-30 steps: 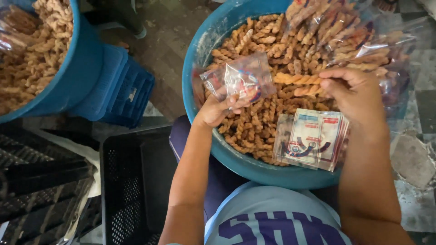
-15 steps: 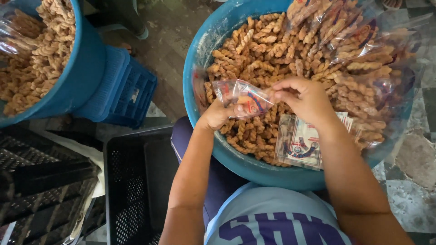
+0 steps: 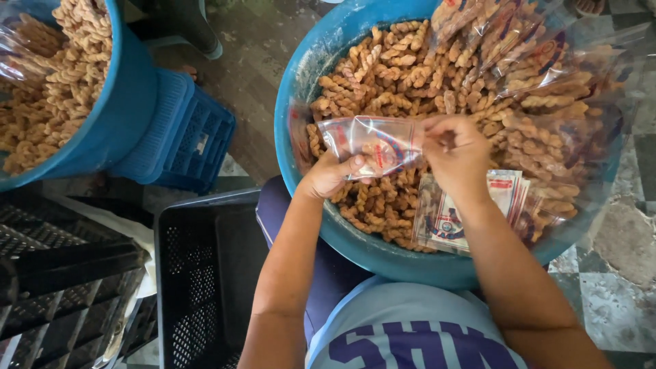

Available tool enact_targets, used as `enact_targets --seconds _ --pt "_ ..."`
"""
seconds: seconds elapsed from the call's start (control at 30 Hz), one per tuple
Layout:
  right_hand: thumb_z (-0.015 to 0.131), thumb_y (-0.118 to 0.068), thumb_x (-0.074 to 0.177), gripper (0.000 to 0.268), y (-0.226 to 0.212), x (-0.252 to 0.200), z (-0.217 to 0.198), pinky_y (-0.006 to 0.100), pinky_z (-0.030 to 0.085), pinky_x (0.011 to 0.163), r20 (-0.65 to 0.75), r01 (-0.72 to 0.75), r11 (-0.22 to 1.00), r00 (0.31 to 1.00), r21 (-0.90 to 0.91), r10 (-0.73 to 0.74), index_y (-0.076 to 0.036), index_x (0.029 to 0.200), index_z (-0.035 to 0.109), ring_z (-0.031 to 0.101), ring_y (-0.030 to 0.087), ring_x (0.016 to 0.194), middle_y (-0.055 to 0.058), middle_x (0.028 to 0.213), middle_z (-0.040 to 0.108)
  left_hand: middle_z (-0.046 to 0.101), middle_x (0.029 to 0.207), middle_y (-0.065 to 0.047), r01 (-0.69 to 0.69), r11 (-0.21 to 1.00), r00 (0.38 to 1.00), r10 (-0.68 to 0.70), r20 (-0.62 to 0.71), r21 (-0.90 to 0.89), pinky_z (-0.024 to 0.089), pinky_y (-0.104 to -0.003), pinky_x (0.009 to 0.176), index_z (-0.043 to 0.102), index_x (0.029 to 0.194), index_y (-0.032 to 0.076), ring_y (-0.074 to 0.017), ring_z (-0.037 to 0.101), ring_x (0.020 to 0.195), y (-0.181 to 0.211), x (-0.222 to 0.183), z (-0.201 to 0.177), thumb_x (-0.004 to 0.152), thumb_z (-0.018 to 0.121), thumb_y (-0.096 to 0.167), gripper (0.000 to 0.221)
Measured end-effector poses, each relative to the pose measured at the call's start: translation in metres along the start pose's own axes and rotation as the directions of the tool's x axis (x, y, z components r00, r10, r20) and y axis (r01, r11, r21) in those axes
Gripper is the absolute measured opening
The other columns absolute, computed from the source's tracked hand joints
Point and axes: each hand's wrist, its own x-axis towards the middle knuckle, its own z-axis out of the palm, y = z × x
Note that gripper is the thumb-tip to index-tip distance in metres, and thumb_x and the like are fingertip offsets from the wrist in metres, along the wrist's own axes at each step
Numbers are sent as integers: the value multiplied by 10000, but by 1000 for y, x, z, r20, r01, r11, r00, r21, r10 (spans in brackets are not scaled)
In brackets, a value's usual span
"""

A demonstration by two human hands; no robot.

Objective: The person scoops twisted fried snacks from a large blue basin and places them into small clear plastic bags. The person then folds the top of each bag to close it and sets it aside. The process is repeated continuously throughout the clip.

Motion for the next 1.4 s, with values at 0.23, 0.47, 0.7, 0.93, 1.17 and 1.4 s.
enact_targets --seconds 0.23,0.47,0.7,0.93,1.17,1.4 --pt "667 52 814 286 -16 3 -4 309 508 723 294 149 986 948 -75 -121 -18 1090 640 621 220 871 135 1121 595 695 852 -158 31 1000 999 -31 6 -2 588 -417 607 619 1012 36 -241 699 744 0 -2 0 780 744 276 357" --pt "692 9 856 243 17 -3 2 301 533 649 154 80 992 986 -100 -64 42 1088 626 660 292 823 161 927 625 689 840 -183 11 999 1000 -11 2 -53 587 -439 611 592 988 24 -286 694 750 26 -8 20 797 723 256 328" --pt "565 -19 911 194 30 -8 -4 366 553 663 240 -254 967 941 35 239 13 1101 579 656 246 845 178 980 633 687 821 -187 7 999 1000 -6 15 -39 587 -426 603 596 972 14 -280 695 730 11 -4 9 806 715 227 296" --pt "650 -17 857 140 19 -4 -8 258 529 554 177 -138 987 972 -86 152 23 988 619 633 158 727 111 823 598 690 840 -144 20 1000 1000 -20 -15 14 597 -387 587 594 1035 37 -247 699 730 20 -4 20 772 752 248 372" --pt "691 33 823 76 21 0 12 287 494 440 143 244 888 969 -390 -203 12 894 675 610 286 615 119 749 573 679 839 -163 45 996 999 -44 -23 73 597 -394 600 582 1101 33 -267 693 758 -7 5 -2 755 774 210 433" --pt "717 -152 839 55 43 5 12 266 455 520 3 16 911 1000 -412 -16 -130 878 685 570 143 590 43 655 601 673 836 -178 52 999 998 -51 -33 12 595 -424 599 596 1012 24 -297 690 737 1 0 10 762 768 206 353"
